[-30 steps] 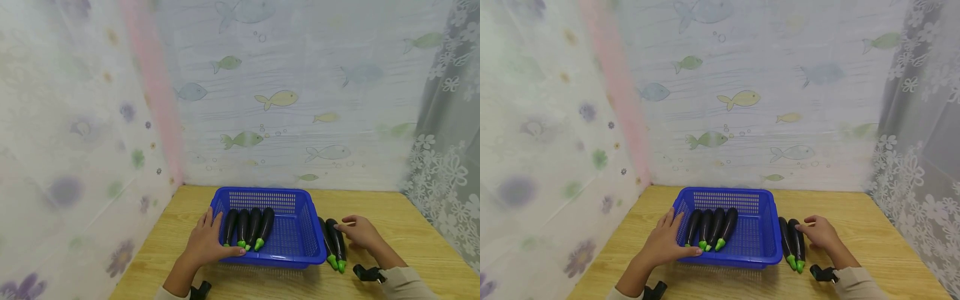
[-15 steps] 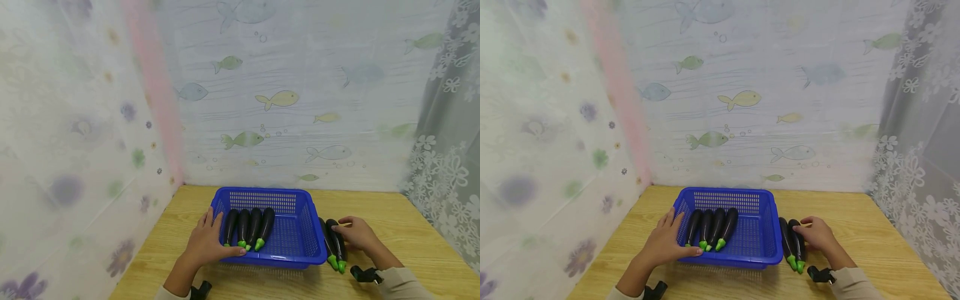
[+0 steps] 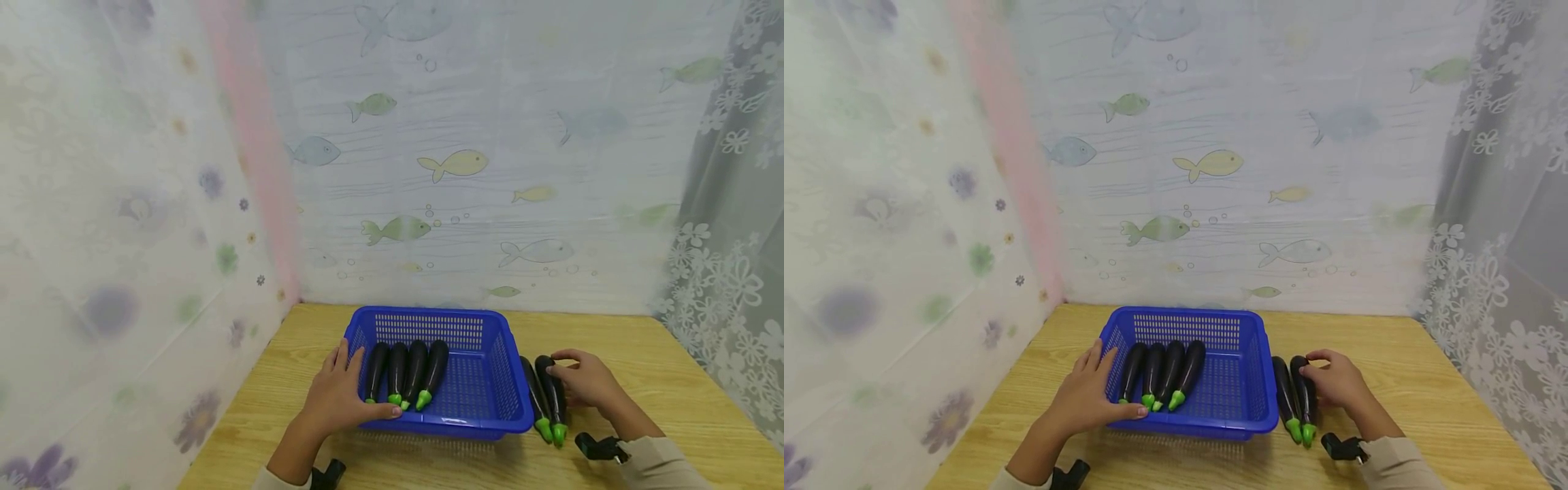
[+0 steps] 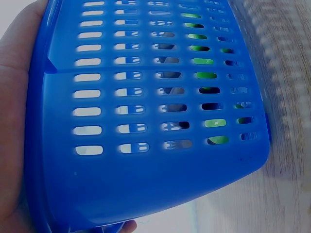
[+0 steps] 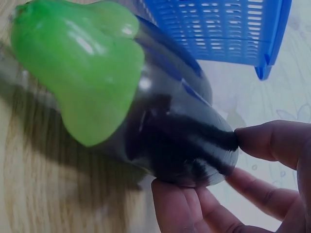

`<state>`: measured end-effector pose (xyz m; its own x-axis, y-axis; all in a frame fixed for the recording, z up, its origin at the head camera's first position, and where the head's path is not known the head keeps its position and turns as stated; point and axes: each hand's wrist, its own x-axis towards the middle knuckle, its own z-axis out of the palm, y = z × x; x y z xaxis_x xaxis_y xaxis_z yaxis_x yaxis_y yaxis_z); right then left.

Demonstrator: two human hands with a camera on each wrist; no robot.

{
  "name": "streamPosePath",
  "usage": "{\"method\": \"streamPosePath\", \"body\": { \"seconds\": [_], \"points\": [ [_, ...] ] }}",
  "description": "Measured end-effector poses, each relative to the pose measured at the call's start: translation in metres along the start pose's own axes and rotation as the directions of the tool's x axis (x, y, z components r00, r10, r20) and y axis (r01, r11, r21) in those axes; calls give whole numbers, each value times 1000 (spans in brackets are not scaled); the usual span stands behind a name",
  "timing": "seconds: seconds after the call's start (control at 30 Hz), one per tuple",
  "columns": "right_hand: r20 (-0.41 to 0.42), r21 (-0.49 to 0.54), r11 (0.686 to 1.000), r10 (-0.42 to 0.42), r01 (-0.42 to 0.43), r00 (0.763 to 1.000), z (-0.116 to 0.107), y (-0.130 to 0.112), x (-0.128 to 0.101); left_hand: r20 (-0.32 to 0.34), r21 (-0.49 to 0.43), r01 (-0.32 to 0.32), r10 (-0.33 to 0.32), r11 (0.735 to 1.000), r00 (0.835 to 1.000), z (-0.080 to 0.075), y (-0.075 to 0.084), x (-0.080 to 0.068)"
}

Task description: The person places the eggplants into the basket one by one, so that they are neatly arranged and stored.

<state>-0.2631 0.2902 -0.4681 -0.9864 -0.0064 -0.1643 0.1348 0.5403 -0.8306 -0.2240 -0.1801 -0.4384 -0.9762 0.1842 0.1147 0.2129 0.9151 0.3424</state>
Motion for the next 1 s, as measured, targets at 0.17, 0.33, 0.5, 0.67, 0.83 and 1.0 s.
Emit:
{"method": "streamPosePath", "body": {
  "seconds": [0.17, 0.33, 0.5, 0.67, 0.83, 1.0],
  "points": [
    [1, 5, 999, -37, 37, 999, -2, -1, -1, 1, 1, 2, -2, 1000, 1000, 1, -1, 1],
    [0, 40, 998, -45, 45, 999, -3, -4, -2, 1, 5, 4, -4, 1000, 1000, 2, -2, 1],
    [-35, 74, 997, -32, 35, 999, -5, -12, -3, -4, 2, 5, -5, 1000, 1000, 2, -1, 1],
    [-37, 98, 993, -62, 65, 997, -7, -15, -4, -13, 5, 0, 0, 1000, 1000, 2, -1, 1],
    [-44, 104, 990, -92, 96, 995, -8, -18, -4, -14, 5, -3, 3, 1000, 1000, 2, -1, 0],
    [-58, 111, 988, -100, 106, 993, -11, -27, -4, -14, 2, -5, 5, 1000, 1000, 1, 0, 0]
  ]
}}
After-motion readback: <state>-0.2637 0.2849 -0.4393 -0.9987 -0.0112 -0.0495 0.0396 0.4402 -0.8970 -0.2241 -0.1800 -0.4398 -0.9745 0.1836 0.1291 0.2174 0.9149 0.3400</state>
